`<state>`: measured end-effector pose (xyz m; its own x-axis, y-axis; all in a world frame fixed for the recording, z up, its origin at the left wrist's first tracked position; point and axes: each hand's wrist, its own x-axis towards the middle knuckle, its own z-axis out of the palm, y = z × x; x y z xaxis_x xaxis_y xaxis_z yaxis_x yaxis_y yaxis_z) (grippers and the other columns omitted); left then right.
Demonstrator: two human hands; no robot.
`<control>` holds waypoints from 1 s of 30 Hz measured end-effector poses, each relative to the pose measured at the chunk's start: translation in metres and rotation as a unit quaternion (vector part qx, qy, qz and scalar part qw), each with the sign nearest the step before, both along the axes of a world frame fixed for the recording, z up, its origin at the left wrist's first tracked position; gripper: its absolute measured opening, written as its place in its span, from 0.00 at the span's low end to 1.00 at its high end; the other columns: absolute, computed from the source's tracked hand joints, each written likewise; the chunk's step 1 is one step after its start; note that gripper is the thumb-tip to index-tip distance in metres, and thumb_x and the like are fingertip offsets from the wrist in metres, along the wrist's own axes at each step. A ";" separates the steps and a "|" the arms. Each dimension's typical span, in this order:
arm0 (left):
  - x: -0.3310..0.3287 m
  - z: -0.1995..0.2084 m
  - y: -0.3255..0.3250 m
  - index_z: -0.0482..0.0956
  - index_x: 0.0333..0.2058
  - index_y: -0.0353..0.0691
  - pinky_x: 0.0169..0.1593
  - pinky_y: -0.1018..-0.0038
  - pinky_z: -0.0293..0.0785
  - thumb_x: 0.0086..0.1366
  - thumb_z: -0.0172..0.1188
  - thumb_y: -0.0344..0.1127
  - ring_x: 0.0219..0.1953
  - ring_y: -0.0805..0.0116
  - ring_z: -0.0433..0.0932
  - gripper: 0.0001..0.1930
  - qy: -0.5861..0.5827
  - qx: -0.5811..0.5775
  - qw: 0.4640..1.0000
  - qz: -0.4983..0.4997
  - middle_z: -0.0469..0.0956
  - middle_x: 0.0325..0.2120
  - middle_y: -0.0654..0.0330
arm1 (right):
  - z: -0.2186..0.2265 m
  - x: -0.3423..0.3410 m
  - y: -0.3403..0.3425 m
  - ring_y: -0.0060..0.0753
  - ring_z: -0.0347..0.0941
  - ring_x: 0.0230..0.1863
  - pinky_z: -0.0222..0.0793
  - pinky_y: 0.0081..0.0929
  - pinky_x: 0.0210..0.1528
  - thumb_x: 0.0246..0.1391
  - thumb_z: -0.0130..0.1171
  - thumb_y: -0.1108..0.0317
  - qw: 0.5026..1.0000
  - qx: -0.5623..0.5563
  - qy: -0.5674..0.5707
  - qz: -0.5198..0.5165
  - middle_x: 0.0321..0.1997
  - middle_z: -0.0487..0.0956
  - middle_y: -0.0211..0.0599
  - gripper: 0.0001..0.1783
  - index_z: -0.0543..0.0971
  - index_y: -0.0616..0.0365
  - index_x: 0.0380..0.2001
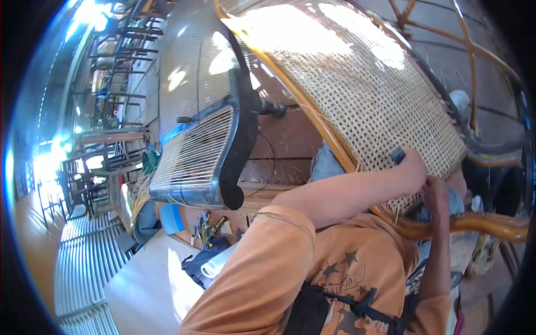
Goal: Repairing the woven cane backing of a wooden chair using a small knife and reed materials.
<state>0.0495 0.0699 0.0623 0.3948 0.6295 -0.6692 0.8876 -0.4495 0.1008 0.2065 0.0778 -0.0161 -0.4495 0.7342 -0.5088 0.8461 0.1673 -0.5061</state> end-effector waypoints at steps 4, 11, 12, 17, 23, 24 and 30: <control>-0.002 -0.025 -0.008 0.83 0.38 0.47 0.38 0.64 0.69 0.53 0.60 0.39 0.43 0.65 0.78 0.13 -0.041 0.034 0.998 0.043 0.80 0.38 0.64 | 0.010 -0.011 -0.006 0.56 0.74 0.38 0.69 0.44 0.39 0.49 0.55 0.64 0.997 0.065 -0.049 0.004 0.31 0.77 0.55 0.10 0.80 0.60 0.27; 0.012 -0.047 0.012 0.82 0.42 0.49 0.43 0.55 0.68 0.52 0.61 0.43 0.45 0.61 0.77 0.17 -0.018 -0.009 0.997 0.080 0.80 0.41 0.62 | 0.016 -0.016 -0.005 0.55 0.74 0.38 0.69 0.45 0.41 0.47 0.54 0.67 0.995 0.088 -0.049 0.024 0.31 0.78 0.53 0.09 0.79 0.60 0.29; 0.011 -0.037 0.014 0.83 0.40 0.48 0.41 0.57 0.70 0.52 0.61 0.42 0.43 0.61 0.78 0.16 -0.006 -0.006 0.999 0.052 0.81 0.39 0.64 | 0.018 -0.014 -0.006 0.55 0.74 0.38 0.69 0.45 0.41 0.47 0.54 0.67 0.994 0.094 -0.046 0.028 0.31 0.78 0.53 0.09 0.79 0.60 0.29; -0.003 -0.043 0.018 0.82 0.41 0.49 0.43 0.53 0.70 0.53 0.61 0.46 0.45 0.60 0.77 0.17 -0.020 -0.007 0.997 0.077 0.80 0.41 0.61 | -0.004 0.002 -0.011 0.54 0.71 0.38 0.68 0.42 0.42 0.45 0.56 0.74 0.968 0.215 0.090 0.096 0.34 0.76 0.47 0.06 0.78 0.60 0.30; -0.053 -0.011 0.008 0.82 0.40 0.50 0.42 0.59 0.71 0.52 0.61 0.46 0.43 0.63 0.78 0.17 0.017 -0.024 0.993 0.116 0.80 0.39 0.63 | 0.002 -0.005 -0.008 0.50 0.71 0.37 0.68 0.41 0.41 0.45 0.58 0.72 0.975 0.187 0.061 0.098 0.32 0.75 0.46 0.04 0.76 0.61 0.26; -0.061 -0.006 0.006 0.83 0.39 0.50 0.41 0.60 0.71 0.51 0.62 0.45 0.42 0.64 0.78 0.16 0.011 -0.042 0.988 0.149 0.80 0.38 0.63 | 0.002 -0.005 -0.007 0.50 0.71 0.37 0.68 0.41 0.41 0.45 0.58 0.72 0.975 0.187 0.063 0.104 0.32 0.75 0.46 0.04 0.76 0.61 0.26; -0.077 -0.010 -0.009 0.82 0.39 0.49 0.42 0.62 0.71 0.50 0.61 0.43 0.40 0.65 0.78 0.16 -0.016 -0.035 0.976 0.216 0.80 0.37 0.64 | -0.013 -0.003 0.010 0.44 0.73 0.25 0.68 0.35 0.32 0.43 0.62 0.70 0.992 0.033 0.122 0.009 0.22 0.75 0.45 0.08 0.75 0.63 0.21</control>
<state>-0.0275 0.0606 0.0522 0.1241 0.6941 -0.7090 0.9887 -0.0256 0.1480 0.2034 0.0883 -0.0290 -0.5674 0.7529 -0.3334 0.6959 0.2221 -0.6829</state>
